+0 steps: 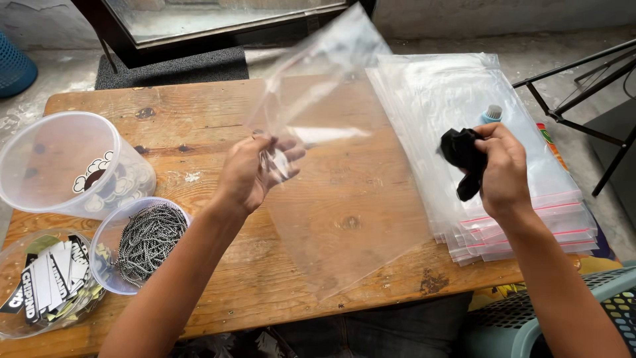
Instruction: The person cleans a black mesh bag with a small brush, attaches a metal chain with a cartoon bear charm to the zipper, and places the bag into a clear plastic ziplock bag. They then seal the bag and place it into a green plastic basket.
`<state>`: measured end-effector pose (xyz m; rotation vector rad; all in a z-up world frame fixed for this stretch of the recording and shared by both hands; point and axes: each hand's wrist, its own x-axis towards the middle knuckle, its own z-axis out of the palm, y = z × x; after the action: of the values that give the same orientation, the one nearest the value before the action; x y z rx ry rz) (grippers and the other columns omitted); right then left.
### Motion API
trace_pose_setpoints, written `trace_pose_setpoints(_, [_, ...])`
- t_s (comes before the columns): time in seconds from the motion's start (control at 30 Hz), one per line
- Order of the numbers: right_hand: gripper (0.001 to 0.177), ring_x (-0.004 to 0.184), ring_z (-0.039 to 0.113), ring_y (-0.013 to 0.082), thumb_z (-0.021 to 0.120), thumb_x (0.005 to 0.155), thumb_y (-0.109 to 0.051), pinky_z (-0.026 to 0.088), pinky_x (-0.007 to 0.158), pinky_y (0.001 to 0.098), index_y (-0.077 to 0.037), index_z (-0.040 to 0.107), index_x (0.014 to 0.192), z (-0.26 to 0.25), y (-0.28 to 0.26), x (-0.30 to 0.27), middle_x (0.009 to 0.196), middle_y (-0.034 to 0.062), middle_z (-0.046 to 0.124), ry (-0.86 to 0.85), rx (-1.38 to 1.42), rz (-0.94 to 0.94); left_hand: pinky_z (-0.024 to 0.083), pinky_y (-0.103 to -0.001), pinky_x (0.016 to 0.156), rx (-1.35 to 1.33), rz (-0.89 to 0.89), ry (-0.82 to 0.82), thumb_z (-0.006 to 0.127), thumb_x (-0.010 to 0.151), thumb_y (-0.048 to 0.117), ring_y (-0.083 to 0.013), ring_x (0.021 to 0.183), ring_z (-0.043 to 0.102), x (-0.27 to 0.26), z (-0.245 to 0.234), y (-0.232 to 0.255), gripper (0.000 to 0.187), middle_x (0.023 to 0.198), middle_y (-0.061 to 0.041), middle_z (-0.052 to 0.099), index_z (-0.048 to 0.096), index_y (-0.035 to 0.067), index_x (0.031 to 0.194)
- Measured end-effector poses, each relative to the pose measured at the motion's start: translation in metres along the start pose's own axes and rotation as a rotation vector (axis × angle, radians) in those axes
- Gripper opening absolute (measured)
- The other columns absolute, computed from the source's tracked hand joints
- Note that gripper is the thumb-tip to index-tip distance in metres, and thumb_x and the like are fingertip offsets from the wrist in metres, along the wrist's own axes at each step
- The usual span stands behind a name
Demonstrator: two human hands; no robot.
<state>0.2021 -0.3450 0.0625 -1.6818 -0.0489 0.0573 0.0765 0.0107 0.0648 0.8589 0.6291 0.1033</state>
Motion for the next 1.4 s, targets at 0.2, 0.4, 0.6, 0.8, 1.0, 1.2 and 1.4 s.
trace_pose_setpoints(0.2, [0.022,0.093,0.061,0.0253,0.052,0.091,0.003,0.054,0.084,0.0425,-0.001,0.064,0.109,0.038,0.006,-0.047,0.093,0.0168,0.062,-0.351,-0.326,-0.383,0.065,-0.051,0.077,0.634,0.298,0.081,0.049,0.097,0.059,-0.0440,0.122,0.058,0.053,-0.041,-0.049,0.063,0.139,-0.028,0.048,0.036,0.010,0.135])
trace_pose_setpoints(0.4, [0.017,0.094,0.067,0.0276,0.061,0.085,-0.011,0.056,0.081,0.0371,-0.012,0.062,0.101,0.093,0.062,-0.081,0.097,0.0072,0.062,-0.596,-0.833,-0.917,0.040,-0.049,0.101,1.829,1.061,-0.094,0.048,0.095,0.035,-0.0331,0.120,0.055,-0.008,-0.047,-0.073,0.028,0.123,-0.010,0.060,0.068,0.020,0.109])
trace_pose_setpoints(0.6, [0.029,0.087,0.064,0.0269,0.060,0.080,-0.012,0.053,0.075,0.0357,-0.010,0.059,0.109,0.100,0.084,-0.018,0.096,0.0084,0.058,-0.461,-1.271,-1.103,0.045,-0.042,0.096,1.802,1.005,-0.300,0.044,0.087,0.018,-0.0288,0.123,0.051,-0.005,-0.069,-0.072,0.051,0.135,-0.003,0.059,0.058,0.025,0.136])
trace_pose_setpoints(0.8, [0.022,0.090,0.062,0.0332,0.064,0.083,-0.009,0.052,0.080,0.0395,-0.008,0.064,0.105,0.158,0.039,-0.072,0.093,0.0114,0.060,-0.547,-0.804,-1.073,0.030,-0.043,0.095,1.816,1.092,-0.062,0.051,0.093,0.034,-0.0292,0.117,0.039,-0.005,-0.059,-0.091,0.042,0.142,-0.004,0.046,0.058,0.028,0.134])
trace_pose_setpoints(1.0, [0.024,0.093,0.064,0.0318,0.058,0.089,-0.006,0.055,0.080,0.0383,-0.007,0.064,0.112,0.165,0.070,-0.121,0.103,0.0122,0.059,-0.666,-0.758,-1.143,0.029,-0.047,0.096,1.762,0.914,-0.213,0.054,0.090,0.030,-0.0320,0.123,0.038,0.002,-0.070,-0.080,0.054,0.150,0.000,0.040,0.053,0.033,0.144])
trace_pose_setpoints(1.2, [0.019,0.089,0.060,0.0372,0.054,0.097,-0.005,0.050,0.082,0.0442,-0.003,0.062,0.113,0.117,0.016,-0.137,0.104,0.0180,0.059,-1.423,-0.524,-0.750,0.020,-0.046,0.095,1.845,1.185,-0.060,0.049,0.095,0.037,-0.0280,0.129,0.036,0.009,-0.083,-0.083,0.048,0.155,-0.004,0.046,0.057,0.030,0.142])
trace_pose_setpoints(1.4, [0.018,0.092,0.069,0.0343,0.062,0.087,-0.005,0.057,0.079,0.0415,-0.008,0.069,0.104,0.144,0.017,-0.090,0.098,0.0121,0.064,-0.826,-0.554,-0.897,0.024,-0.046,0.094,1.818,0.979,-0.127,0.049,0.095,0.037,-0.0266,0.124,0.037,0.001,-0.063,-0.082,0.050,0.152,-0.004,0.043,0.052,0.033,0.145])
